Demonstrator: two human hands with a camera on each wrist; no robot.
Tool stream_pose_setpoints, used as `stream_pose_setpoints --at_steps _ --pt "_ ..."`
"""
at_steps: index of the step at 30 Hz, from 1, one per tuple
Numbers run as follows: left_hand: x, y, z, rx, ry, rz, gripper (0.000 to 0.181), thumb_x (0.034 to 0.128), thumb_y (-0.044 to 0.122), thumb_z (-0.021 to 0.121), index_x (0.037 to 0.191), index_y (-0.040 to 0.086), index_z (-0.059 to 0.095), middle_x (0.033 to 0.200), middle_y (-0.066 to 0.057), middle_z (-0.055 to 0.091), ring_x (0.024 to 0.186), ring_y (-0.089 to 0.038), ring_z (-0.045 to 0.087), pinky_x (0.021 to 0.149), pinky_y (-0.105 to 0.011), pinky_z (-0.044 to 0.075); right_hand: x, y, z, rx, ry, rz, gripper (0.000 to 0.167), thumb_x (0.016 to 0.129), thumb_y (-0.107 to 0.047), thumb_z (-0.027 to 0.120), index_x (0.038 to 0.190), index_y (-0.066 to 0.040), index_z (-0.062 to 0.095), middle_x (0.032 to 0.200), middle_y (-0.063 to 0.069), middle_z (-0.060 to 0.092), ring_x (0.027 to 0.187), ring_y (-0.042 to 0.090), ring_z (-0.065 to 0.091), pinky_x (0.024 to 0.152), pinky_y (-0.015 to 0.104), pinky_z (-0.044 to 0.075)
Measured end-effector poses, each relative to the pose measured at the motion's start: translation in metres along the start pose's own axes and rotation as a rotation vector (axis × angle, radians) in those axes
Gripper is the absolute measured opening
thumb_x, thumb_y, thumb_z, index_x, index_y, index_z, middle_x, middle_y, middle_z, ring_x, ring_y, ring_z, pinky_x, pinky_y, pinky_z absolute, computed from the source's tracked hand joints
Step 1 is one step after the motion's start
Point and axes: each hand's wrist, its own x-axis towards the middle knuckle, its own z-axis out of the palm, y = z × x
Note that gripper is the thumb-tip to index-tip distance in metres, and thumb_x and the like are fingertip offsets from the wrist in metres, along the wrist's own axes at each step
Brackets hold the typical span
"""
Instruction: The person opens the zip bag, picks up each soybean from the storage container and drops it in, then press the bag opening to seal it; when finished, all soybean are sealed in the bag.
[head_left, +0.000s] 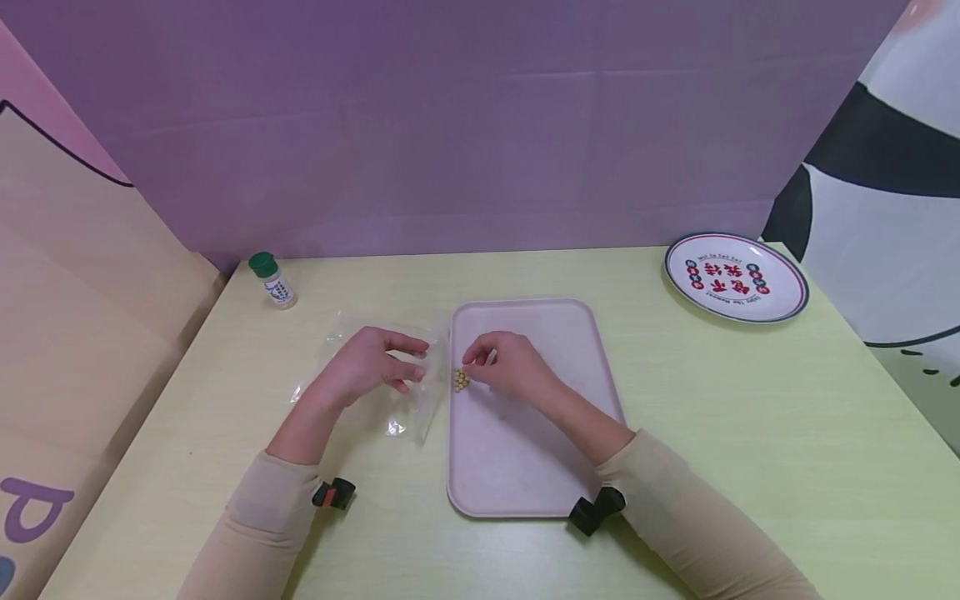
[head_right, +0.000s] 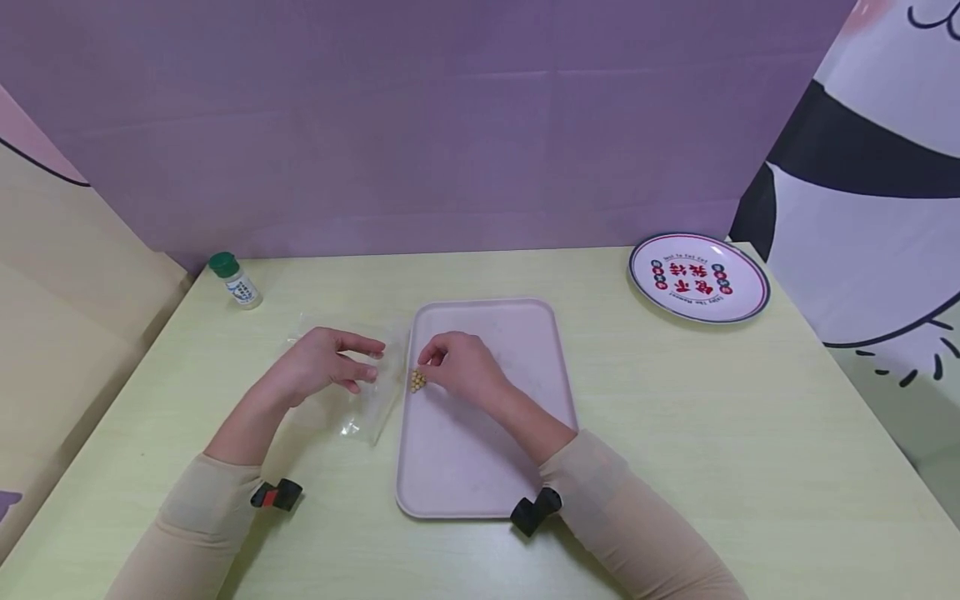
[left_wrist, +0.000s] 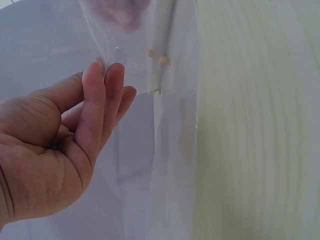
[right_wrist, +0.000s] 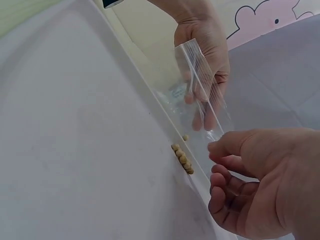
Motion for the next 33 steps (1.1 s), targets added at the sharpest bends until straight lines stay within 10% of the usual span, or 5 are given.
stream_pose_setpoints --at_steps 33 --pt "-0.0024 0.0026 0.0021 -0.003 -0.003 -0.007 0.044 0.0886 0.005 0.077 0.131 0.004 0.067 0.132 -0.013 0.064 0.071 -0.02 0.07 0.077 -0.031 0.058 0.0036 0.0071 0.0046 -0.137 -0.108 -0.007 0.007 0.088 -0.005 0.077 0.092 -0.01 0.079 0.081 -0.003 0.066 0.078 0.014 0.056 0.074 0.028 0.049"
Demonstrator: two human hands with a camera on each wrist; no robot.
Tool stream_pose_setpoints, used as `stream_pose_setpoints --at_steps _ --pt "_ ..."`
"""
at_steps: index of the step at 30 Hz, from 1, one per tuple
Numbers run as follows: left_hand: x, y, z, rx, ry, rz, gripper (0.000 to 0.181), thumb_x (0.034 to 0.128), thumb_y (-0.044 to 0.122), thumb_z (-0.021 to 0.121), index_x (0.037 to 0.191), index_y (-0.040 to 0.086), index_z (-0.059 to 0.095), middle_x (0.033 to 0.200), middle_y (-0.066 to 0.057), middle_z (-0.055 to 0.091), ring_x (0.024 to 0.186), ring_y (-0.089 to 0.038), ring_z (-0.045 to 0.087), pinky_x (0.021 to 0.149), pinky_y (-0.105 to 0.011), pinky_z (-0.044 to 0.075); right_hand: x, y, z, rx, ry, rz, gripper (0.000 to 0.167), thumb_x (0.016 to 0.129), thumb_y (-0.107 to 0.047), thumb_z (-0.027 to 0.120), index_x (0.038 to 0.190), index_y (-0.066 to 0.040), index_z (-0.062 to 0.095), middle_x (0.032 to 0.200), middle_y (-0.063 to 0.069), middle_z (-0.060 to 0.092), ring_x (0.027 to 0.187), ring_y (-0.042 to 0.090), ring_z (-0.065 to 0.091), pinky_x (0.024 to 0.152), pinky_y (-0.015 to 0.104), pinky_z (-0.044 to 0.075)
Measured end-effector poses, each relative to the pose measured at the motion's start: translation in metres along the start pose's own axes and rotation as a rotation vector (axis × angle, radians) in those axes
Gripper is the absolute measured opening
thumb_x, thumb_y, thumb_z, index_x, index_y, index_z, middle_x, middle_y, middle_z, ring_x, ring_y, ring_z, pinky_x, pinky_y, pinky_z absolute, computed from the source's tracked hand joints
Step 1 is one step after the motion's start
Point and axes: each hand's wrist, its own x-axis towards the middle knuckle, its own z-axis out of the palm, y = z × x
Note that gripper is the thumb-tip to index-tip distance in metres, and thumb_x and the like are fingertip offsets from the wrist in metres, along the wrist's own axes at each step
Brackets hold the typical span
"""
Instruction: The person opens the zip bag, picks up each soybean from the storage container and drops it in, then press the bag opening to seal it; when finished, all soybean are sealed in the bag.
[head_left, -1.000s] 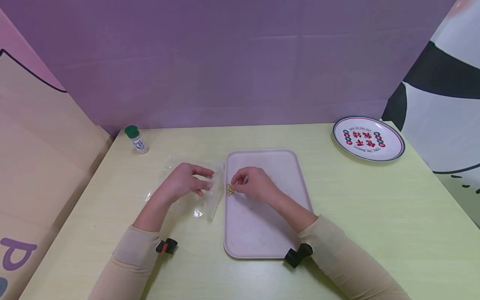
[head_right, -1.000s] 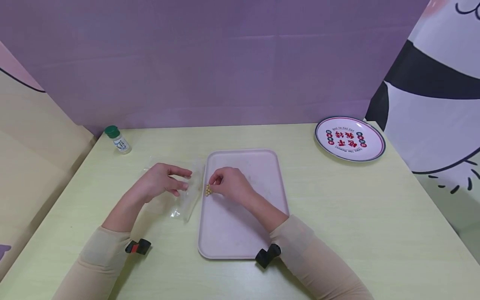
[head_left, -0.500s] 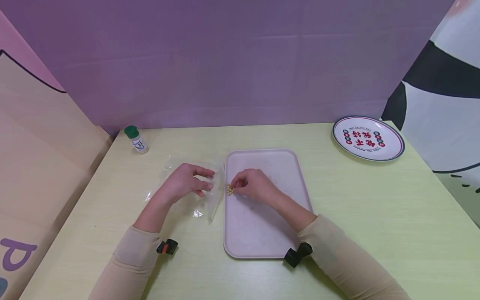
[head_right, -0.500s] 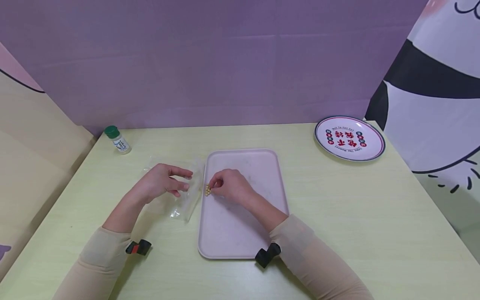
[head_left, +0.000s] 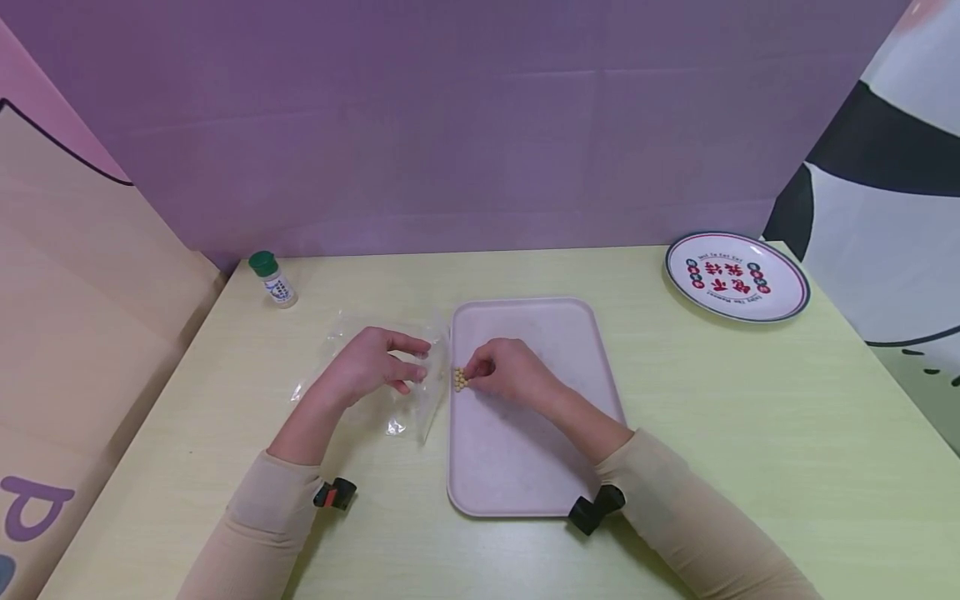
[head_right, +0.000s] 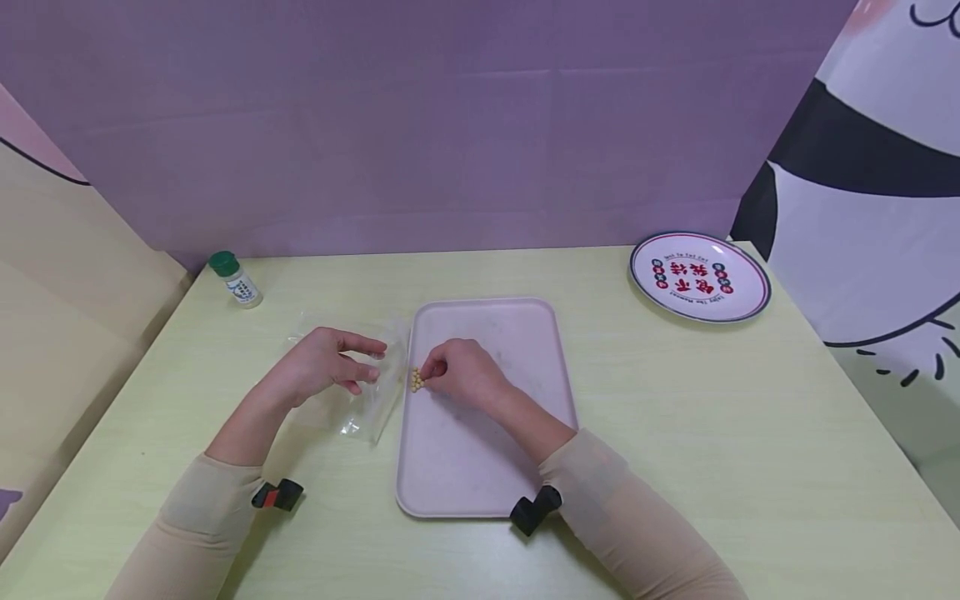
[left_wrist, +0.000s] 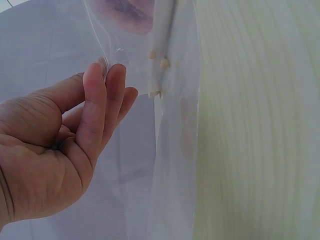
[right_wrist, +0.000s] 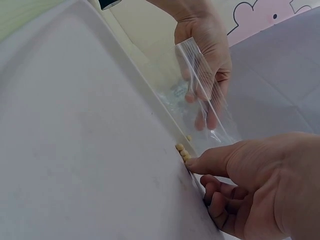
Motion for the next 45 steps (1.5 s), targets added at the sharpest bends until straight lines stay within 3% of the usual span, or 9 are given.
stream_pose_setpoints --at_steps 7,17,29,35,45 --pt "-0.001 -0.001 0.0 -0.011 -0.003 0.008 0.044 0.0885 0.004 0.077 0.132 0.003 0.067 0.133 -0.014 0.063 0.073 -0.02 0.07 0.076 -0.032 0.058 0.001 0.001 0.001 -0.021 0.003 -0.003 0.004 0.088 -0.005 0.076 0.091 -0.007 0.078 0.079 -0.003 0.067 0.076 0.012 0.057 0.072 0.025 0.049" --pt "0.0 0.0 0.001 -0.006 -0.003 0.0 0.044 0.0885 0.005 0.077 0.132 0.003 0.067 0.132 -0.013 0.064 0.072 -0.02 0.07 0.078 -0.032 0.058 -0.001 -0.002 -0.001 0.051 0.033 0.031 0.003 0.09 -0.009 0.076 0.092 -0.009 0.078 0.082 -0.002 0.066 0.076 0.014 0.056 0.067 0.026 0.047" --pt "0.002 -0.001 0.002 0.007 -0.005 -0.001 0.044 0.0881 0.006 0.078 0.13 0.005 0.068 0.132 -0.012 0.065 0.072 -0.02 0.071 0.079 -0.033 0.058 -0.006 -0.008 -0.005 0.233 0.223 -0.054 0.008 0.092 -0.011 0.075 0.098 -0.011 0.079 0.089 0.0 0.065 0.077 0.02 0.056 0.063 0.028 0.049" --pt "0.003 -0.001 0.003 0.003 -0.009 0.006 0.044 0.088 0.007 0.078 0.13 0.004 0.068 0.131 -0.013 0.065 0.071 -0.02 0.07 0.078 -0.033 0.058 -0.006 -0.012 -0.004 0.297 0.221 -0.135 0.011 0.091 -0.01 0.076 0.101 -0.01 0.079 0.088 0.0 0.066 0.076 0.019 0.057 0.064 0.028 0.048" --pt "0.004 -0.002 0.005 0.007 -0.015 0.001 0.043 0.0875 0.008 0.079 0.129 0.008 0.07 0.131 -0.01 0.065 0.074 -0.021 0.071 0.078 -0.033 0.058 -0.007 -0.014 0.0 0.29 0.215 -0.14 0.008 0.09 -0.011 0.077 0.098 -0.012 0.079 0.08 -0.001 0.061 0.073 0.02 0.056 0.061 0.028 0.046"
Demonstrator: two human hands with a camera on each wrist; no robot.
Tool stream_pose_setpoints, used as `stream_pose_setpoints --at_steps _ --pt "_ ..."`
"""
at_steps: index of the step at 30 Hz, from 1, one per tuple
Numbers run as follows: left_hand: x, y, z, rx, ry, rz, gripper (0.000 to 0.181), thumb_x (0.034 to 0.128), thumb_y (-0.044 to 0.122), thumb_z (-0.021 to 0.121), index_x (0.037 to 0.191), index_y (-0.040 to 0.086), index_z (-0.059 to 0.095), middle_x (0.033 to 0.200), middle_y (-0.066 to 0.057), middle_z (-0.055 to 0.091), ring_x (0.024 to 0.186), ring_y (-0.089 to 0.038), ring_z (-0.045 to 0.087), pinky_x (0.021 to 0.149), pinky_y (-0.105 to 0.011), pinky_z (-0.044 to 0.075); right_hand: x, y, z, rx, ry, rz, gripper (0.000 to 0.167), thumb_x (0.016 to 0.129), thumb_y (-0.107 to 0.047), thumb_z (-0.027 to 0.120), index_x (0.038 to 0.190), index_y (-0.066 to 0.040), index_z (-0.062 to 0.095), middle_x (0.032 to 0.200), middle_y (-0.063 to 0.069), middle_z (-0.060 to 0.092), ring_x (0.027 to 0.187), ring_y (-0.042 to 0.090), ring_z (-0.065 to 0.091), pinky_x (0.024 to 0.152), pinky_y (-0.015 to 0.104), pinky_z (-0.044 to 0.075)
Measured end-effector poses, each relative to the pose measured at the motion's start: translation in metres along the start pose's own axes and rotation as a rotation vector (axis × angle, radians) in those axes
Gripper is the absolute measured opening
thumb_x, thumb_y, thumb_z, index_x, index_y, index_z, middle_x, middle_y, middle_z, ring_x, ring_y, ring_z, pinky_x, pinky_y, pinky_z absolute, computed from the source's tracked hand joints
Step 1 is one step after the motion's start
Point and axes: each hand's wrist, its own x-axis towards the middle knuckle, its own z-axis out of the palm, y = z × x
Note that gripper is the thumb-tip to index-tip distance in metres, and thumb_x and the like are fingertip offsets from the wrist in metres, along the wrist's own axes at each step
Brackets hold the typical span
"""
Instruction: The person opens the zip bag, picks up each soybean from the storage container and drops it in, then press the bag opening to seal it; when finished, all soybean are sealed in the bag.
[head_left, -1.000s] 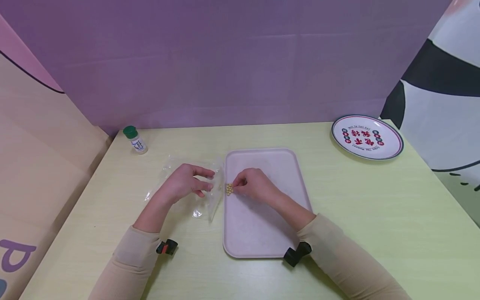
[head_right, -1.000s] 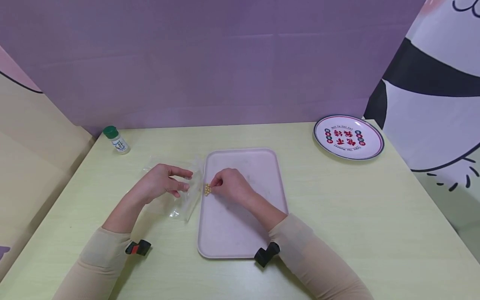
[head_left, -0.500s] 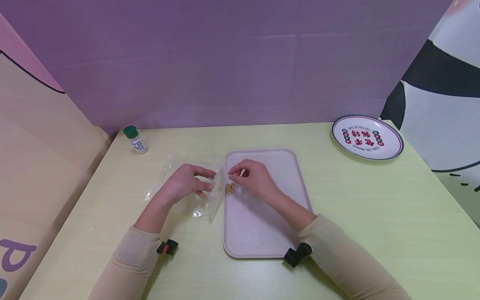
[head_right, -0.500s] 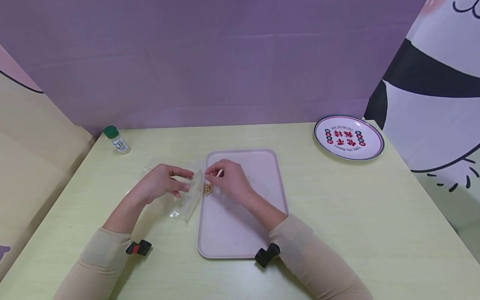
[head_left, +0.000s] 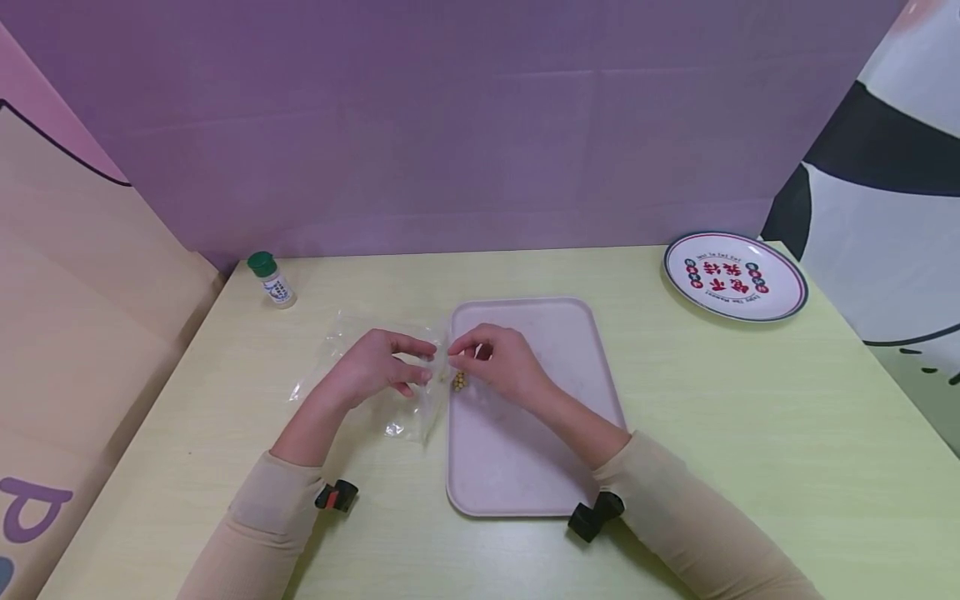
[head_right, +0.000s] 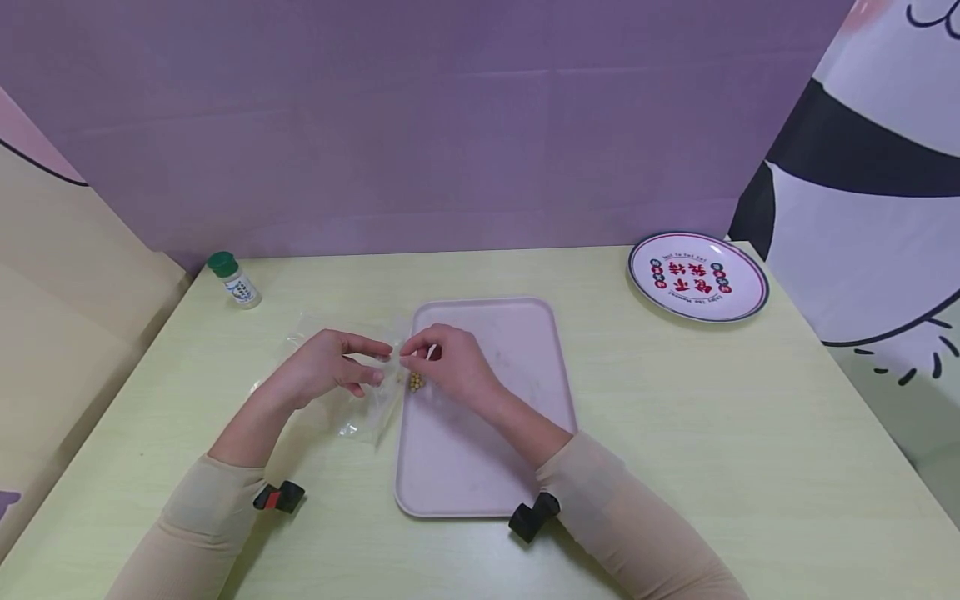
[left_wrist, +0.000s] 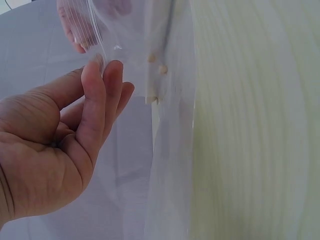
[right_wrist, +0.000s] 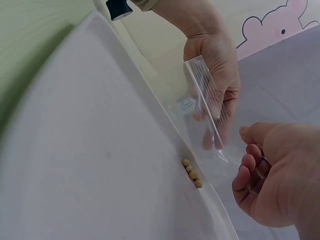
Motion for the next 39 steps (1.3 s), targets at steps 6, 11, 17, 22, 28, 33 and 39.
stream_pose_setpoints --at_steps 6,11,17,22,28,33,39 --pt "0.0002 0.0 0.001 -0.007 -0.008 0.002 0.043 0.0874 0.008 0.079 0.129 0.007 0.07 0.131 -0.01 0.065 0.073 -0.021 0.07 0.076 -0.032 0.058 -0.0012 -0.0002 0.0019 -0.004 -0.014 -0.005 0.007 0.089 -0.011 0.078 0.097 -0.012 0.078 0.078 -0.002 0.059 0.071 0.017 0.054 0.059 0.025 0.045" --pt "-0.0013 0.0005 0.0011 -0.028 -0.014 0.012 0.043 0.0874 0.007 0.079 0.129 0.006 0.069 0.131 -0.011 0.065 0.072 -0.021 0.07 0.075 -0.032 0.059 -0.0014 0.0002 0.0035 -0.02 -0.031 0.008 0.007 0.089 -0.012 0.078 0.097 -0.013 0.079 0.078 -0.002 0.059 0.071 0.017 0.053 0.06 0.025 0.043" --pt "-0.0011 0.0004 0.0011 -0.026 -0.016 0.007 0.043 0.0876 0.008 0.079 0.129 0.007 0.07 0.132 -0.01 0.065 0.073 -0.021 0.07 0.076 -0.033 0.059 -0.0022 -0.0004 0.0043 -0.039 -0.051 0.011 0.008 0.089 -0.012 0.079 0.097 -0.012 0.079 0.077 -0.003 0.058 0.069 0.016 0.052 0.059 0.025 0.043" --pt "0.0 0.0006 0.0009 -0.015 -0.016 0.002 0.043 0.0879 0.008 0.079 0.13 0.007 0.069 0.132 -0.01 0.065 0.073 -0.021 0.07 0.076 -0.033 0.059 -0.0026 -0.0009 0.0041 -0.028 -0.032 0.001 0.008 0.089 -0.013 0.078 0.098 -0.013 0.078 0.077 -0.002 0.058 0.07 0.017 0.053 0.059 0.025 0.043" --pt "-0.0001 0.0006 -0.0003 -0.026 -0.012 -0.01 0.043 0.0879 0.007 0.079 0.129 0.006 0.069 0.131 -0.01 0.065 0.076 -0.023 0.071 0.077 -0.034 0.059 -0.002 0.0007 0.0027 -0.008 0.098 0.006 0.006 0.095 -0.016 0.072 0.097 -0.012 0.076 0.08 -0.002 0.064 0.073 0.019 0.053 0.061 0.028 0.045" --pt "-0.0021 0.0018 -0.0015 -0.043 -0.01 0.002 0.043 0.0876 0.006 0.079 0.129 0.005 0.069 0.13 -0.011 0.065 0.079 -0.025 0.071 0.075 -0.034 0.06 -0.0011 0.0029 0.0009 -0.008 0.158 0.025 0.008 0.097 -0.015 0.069 0.098 -0.009 0.074 0.083 0.0 0.067 0.077 0.021 0.056 0.066 0.029 0.047" --pt "-0.0029 0.0029 -0.0026 -0.031 -0.006 0.016 0.043 0.0882 0.005 0.078 0.13 0.004 0.068 0.131 -0.012 0.065 0.075 -0.023 0.07 0.073 -0.033 0.06 -0.0007 0.0039 -0.0023 -0.018 0.156 0.057 0.007 0.096 -0.012 0.068 0.095 -0.008 0.073 0.083 0.001 0.067 0.077 0.022 0.057 0.067 0.03 0.047"
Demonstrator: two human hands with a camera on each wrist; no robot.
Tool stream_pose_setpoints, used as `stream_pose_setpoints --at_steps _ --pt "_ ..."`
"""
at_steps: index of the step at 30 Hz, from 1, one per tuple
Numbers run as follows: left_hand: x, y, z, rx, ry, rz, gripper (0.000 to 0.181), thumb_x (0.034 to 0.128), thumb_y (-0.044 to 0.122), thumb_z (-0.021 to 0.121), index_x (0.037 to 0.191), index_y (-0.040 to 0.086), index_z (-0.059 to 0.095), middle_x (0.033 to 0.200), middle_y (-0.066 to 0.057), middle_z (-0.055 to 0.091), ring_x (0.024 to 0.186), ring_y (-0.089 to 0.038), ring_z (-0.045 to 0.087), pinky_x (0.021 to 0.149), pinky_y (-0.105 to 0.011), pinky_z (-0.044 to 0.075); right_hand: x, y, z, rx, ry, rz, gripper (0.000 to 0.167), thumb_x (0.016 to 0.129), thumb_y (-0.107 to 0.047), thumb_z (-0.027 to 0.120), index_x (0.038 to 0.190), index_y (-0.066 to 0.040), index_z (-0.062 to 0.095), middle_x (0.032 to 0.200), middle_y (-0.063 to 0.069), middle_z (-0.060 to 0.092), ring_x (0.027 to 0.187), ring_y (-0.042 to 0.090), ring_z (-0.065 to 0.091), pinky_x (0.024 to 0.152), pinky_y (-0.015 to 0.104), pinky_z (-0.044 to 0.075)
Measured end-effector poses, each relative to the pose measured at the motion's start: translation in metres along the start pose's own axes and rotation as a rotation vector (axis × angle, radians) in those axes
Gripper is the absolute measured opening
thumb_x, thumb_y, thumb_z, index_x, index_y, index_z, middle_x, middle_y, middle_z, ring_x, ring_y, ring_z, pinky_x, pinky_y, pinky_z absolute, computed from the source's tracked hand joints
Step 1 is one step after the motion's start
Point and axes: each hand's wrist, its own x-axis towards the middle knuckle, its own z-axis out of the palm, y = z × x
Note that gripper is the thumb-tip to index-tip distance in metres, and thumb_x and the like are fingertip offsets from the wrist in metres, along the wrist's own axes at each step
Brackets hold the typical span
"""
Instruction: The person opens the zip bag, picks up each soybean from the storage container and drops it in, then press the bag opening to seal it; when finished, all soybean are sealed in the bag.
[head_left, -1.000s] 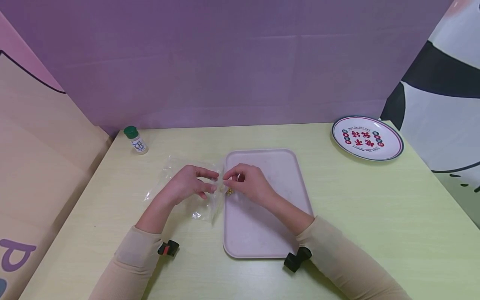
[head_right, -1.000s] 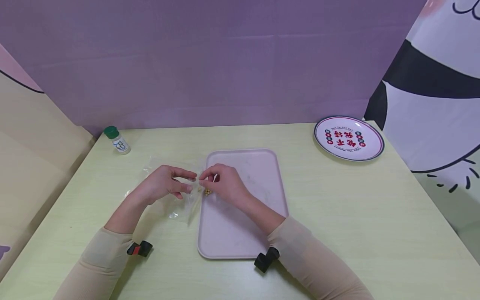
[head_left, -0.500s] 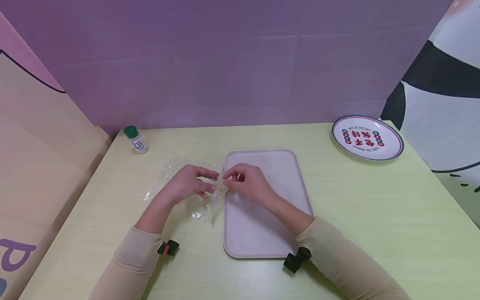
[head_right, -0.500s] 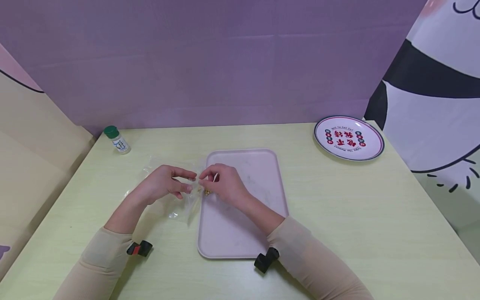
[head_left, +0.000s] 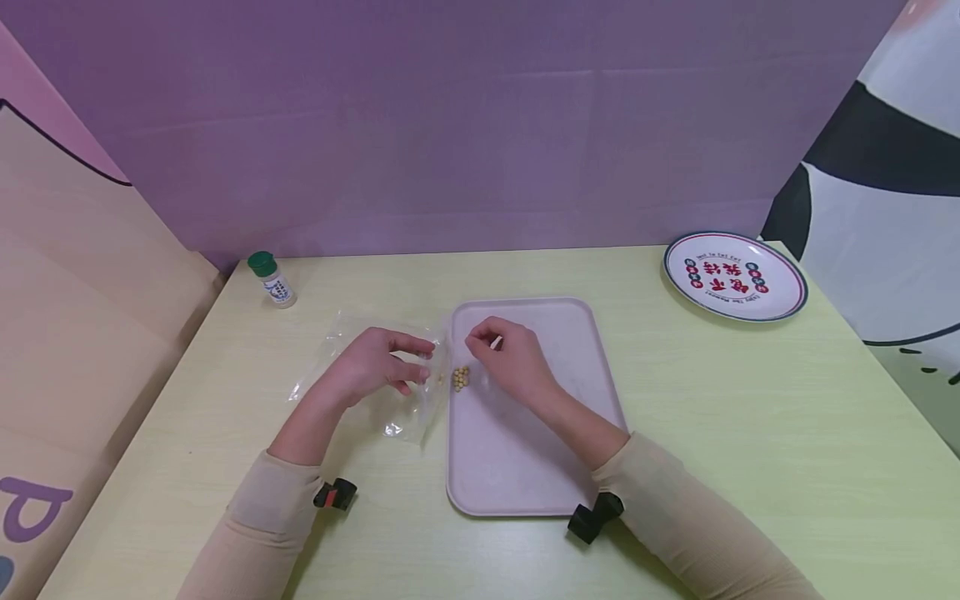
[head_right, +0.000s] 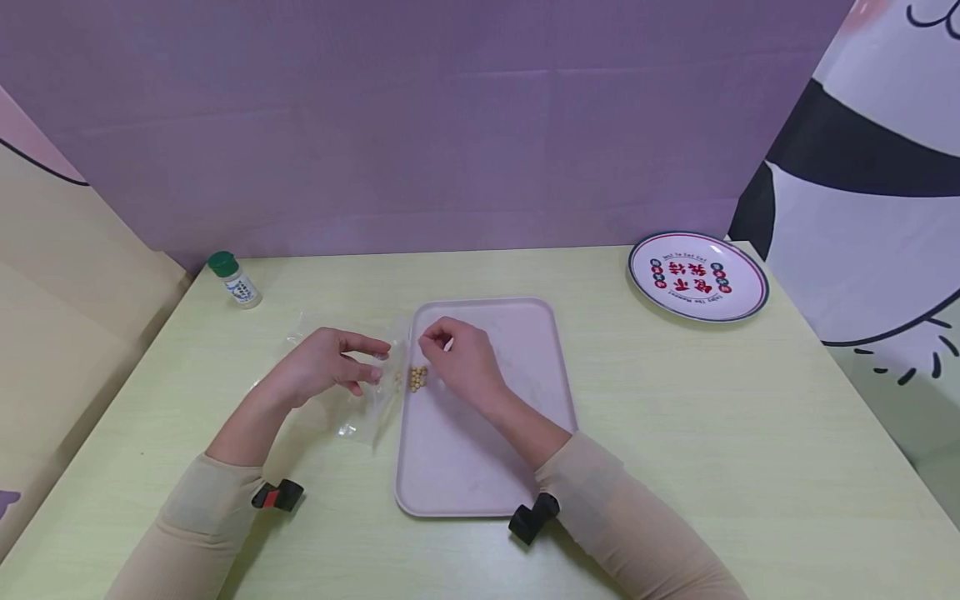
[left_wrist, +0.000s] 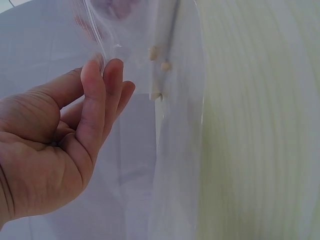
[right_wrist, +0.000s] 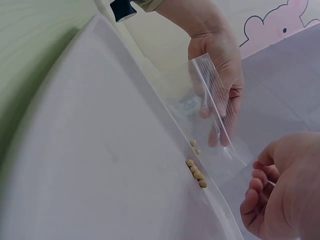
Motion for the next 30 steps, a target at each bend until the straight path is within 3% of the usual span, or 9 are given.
stream_pose_setpoints --at_steps 4,11,16,30 --pt "-0.001 0.0 0.0 0.009 0.001 0.003 0.042 0.0886 0.006 0.077 0.13 0.003 0.068 0.131 -0.012 0.065 0.075 -0.022 0.07 0.073 -0.033 0.059 0.001 0.002 -0.002 -0.027 -0.04 0.027 0.007 0.095 -0.011 0.067 0.094 -0.008 0.073 0.084 0.001 0.067 0.077 0.021 0.057 0.068 0.03 0.048" --pt "-0.001 0.0 0.0 0.013 0.001 -0.002 0.043 0.0887 0.006 0.078 0.13 0.004 0.068 0.132 -0.013 0.064 0.072 -0.021 0.07 0.073 -0.032 0.059 0.003 0.004 -0.002 -0.102 -0.242 0.092 0.004 0.091 -0.01 0.071 0.089 -0.01 0.075 0.079 -0.002 0.063 0.069 0.015 0.054 0.061 0.026 0.046" --pt "-0.001 0.001 0.0 0.01 -0.002 -0.001 0.043 0.0885 0.006 0.078 0.13 0.003 0.068 0.131 -0.013 0.065 0.072 -0.021 0.07 0.073 -0.032 0.059 0.004 0.007 0.0 -0.162 -0.326 0.081 0.002 0.087 -0.011 0.077 0.088 -0.01 0.076 0.074 -0.005 0.062 0.068 0.012 0.053 0.061 0.024 0.045" --pt "-0.001 0.0 -0.001 0.013 -0.002 -0.008 0.042 0.089 0.006 0.077 0.13 0.004 0.068 0.132 -0.012 0.064 0.074 -0.021 0.07 0.075 -0.032 0.059 0.005 0.01 0.001 -0.23 -0.35 0.054 0.005 0.085 -0.008 0.079 0.089 -0.012 0.078 0.072 -0.006 0.064 0.072 0.011 0.054 0.068 0.025 0.045"
